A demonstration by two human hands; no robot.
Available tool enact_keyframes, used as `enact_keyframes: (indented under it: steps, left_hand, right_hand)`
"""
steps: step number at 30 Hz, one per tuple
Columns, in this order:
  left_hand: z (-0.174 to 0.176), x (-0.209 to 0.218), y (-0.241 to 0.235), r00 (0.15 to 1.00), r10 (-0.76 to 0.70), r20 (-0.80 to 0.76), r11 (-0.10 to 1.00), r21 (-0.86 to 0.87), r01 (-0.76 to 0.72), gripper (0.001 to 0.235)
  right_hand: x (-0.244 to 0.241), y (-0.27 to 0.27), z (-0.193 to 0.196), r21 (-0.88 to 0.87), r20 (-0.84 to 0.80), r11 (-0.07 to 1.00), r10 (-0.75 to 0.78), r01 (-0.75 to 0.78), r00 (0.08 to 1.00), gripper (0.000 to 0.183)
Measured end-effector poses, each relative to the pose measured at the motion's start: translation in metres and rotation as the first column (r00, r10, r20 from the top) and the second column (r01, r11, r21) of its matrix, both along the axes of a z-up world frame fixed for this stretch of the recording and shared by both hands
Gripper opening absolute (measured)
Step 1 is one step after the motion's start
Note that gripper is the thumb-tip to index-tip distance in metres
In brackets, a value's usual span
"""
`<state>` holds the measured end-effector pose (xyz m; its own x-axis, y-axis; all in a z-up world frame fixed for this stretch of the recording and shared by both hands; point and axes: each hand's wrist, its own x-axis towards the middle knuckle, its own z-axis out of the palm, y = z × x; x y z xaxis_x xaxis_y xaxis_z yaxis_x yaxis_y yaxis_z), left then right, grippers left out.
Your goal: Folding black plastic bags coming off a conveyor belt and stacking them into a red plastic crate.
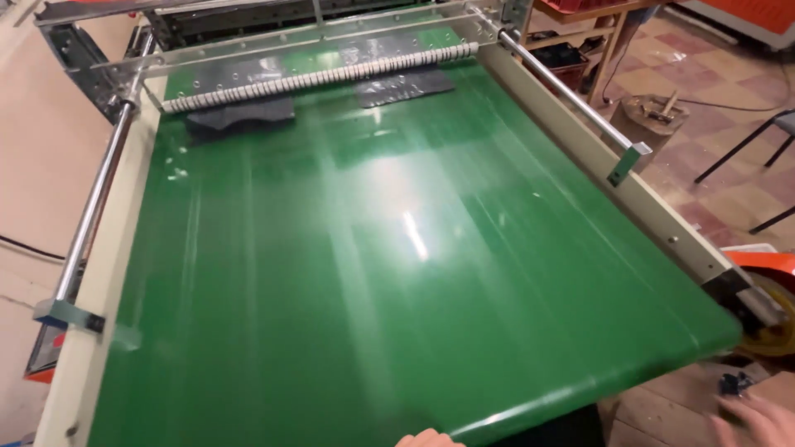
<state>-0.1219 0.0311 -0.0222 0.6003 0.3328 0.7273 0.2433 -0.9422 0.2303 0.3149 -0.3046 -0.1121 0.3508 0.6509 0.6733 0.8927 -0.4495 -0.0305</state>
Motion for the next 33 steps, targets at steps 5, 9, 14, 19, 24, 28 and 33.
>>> enact_keyframes:
  steps: [5, 9, 14, 19, 24, 28, 33]
  left_hand:
    - [-0.057, -0.024, 0.006, 0.955, -0.294, -0.038, 0.944, -0.168, 0.284, 0.039]
    - [-0.065, -0.022, 0.006, 0.957, -0.284, -0.053, 0.952, -0.136, 0.275, 0.041]
    - [-0.055, -0.019, 0.007, 0.935, -0.338, -0.11, 0.919, -0.252, 0.302, 0.018]
    - [-0.049, -0.006, 0.01, 0.911, -0.374, -0.173, 0.901, -0.3, 0.313, 0.022]
    - [-0.027, 0.024, 0.006, 0.899, -0.363, -0.246, 0.927, -0.191, 0.322, 0.044]
    - [-0.026, 0.051, -0.002, 0.892, -0.296, -0.341, 0.955, -0.111, 0.274, 0.062]
    - [-0.037, 0.071, -0.01, 0.894, -0.249, -0.372, 0.968, -0.079, 0.237, 0.083]
  right_hand:
    - [-0.134, 0.156, 0.071, 0.005, -0.063, 0.978, 0.208, -0.208, 0.976, 0.021]
    - [-0.14, 0.225, 0.069, 0.038, -0.117, 0.951, 0.309, -0.306, 0.944, 0.019]
    - [-0.127, 0.269, 0.049, 0.004, -0.22, 0.956, 0.286, -0.293, 0.933, 0.028]
    - [-0.089, 0.276, 0.037, -0.038, -0.352, 0.99, 0.117, -0.139, 0.929, 0.042]
    - [-0.029, 0.274, 0.027, -0.133, -0.422, 0.99, -0.09, 0.036, 0.902, 0.057]
    - [0.001, 0.271, 0.023, -0.405, -0.474, 0.856, -0.498, 0.323, 0.726, 0.077]
    - [-0.011, 0.252, 0.06, -0.625, -0.512, 0.707, -0.691, 0.33, 0.511, 0.074]
